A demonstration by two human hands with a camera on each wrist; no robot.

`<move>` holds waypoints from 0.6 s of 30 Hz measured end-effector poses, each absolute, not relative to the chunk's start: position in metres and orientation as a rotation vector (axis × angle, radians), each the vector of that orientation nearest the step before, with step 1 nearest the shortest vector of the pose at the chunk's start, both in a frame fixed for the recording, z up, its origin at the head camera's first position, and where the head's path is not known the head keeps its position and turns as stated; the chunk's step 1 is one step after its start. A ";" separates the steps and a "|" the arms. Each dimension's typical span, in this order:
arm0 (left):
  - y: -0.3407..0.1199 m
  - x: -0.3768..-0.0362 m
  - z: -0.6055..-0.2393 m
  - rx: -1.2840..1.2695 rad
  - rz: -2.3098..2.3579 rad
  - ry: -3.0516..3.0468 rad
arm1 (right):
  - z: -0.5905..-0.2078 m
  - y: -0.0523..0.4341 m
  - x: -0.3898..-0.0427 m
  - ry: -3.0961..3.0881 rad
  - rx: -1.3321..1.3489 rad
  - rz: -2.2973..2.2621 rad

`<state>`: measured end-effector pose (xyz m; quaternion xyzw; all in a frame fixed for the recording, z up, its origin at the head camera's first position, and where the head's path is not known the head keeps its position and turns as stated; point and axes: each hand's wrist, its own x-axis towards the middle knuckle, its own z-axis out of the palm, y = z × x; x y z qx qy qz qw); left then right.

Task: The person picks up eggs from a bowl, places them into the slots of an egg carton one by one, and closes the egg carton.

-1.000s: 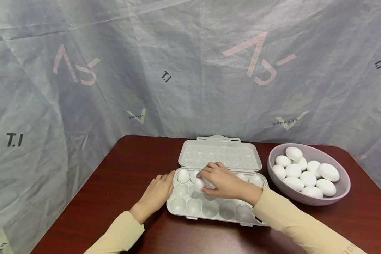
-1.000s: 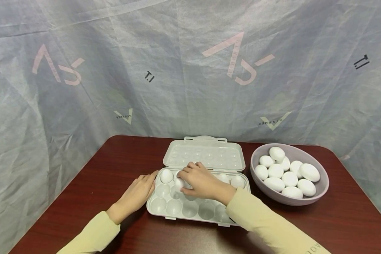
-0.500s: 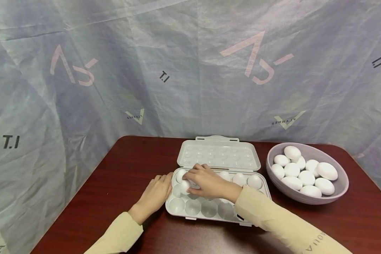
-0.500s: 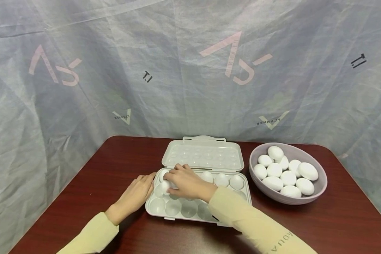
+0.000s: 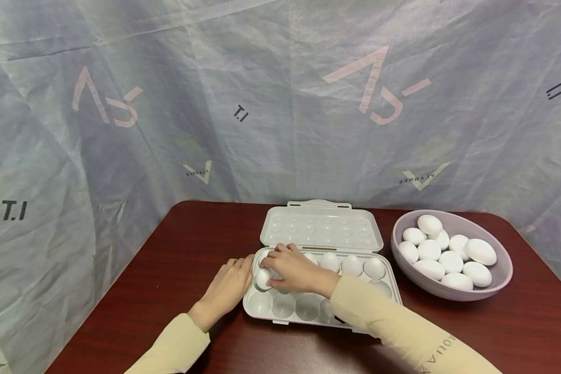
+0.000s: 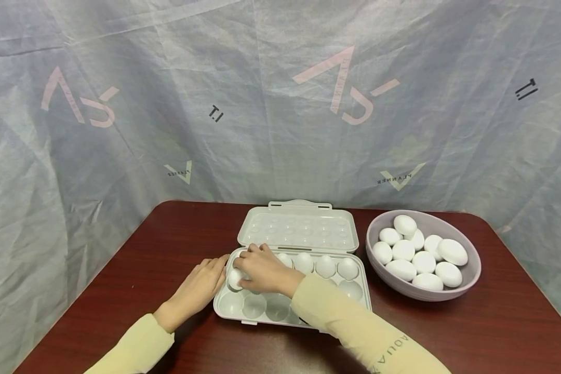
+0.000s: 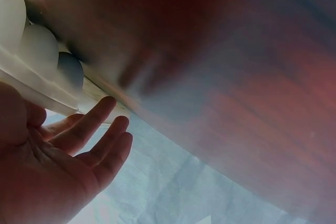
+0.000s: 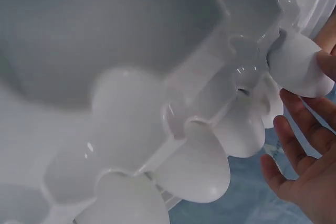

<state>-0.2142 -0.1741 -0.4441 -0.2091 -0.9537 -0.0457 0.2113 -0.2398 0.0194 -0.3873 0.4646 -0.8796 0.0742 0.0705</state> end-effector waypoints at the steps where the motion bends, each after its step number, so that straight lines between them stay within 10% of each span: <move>1: -0.174 -0.214 -0.444 -0.582 -0.126 -2.645 | -0.388 0.019 -0.240 -2.651 1.394 0.212; 18: -0.174 -0.214 -0.445 -0.577 -0.140 -2.659 | -0.400 0.011 -0.239 -2.665 1.320 0.170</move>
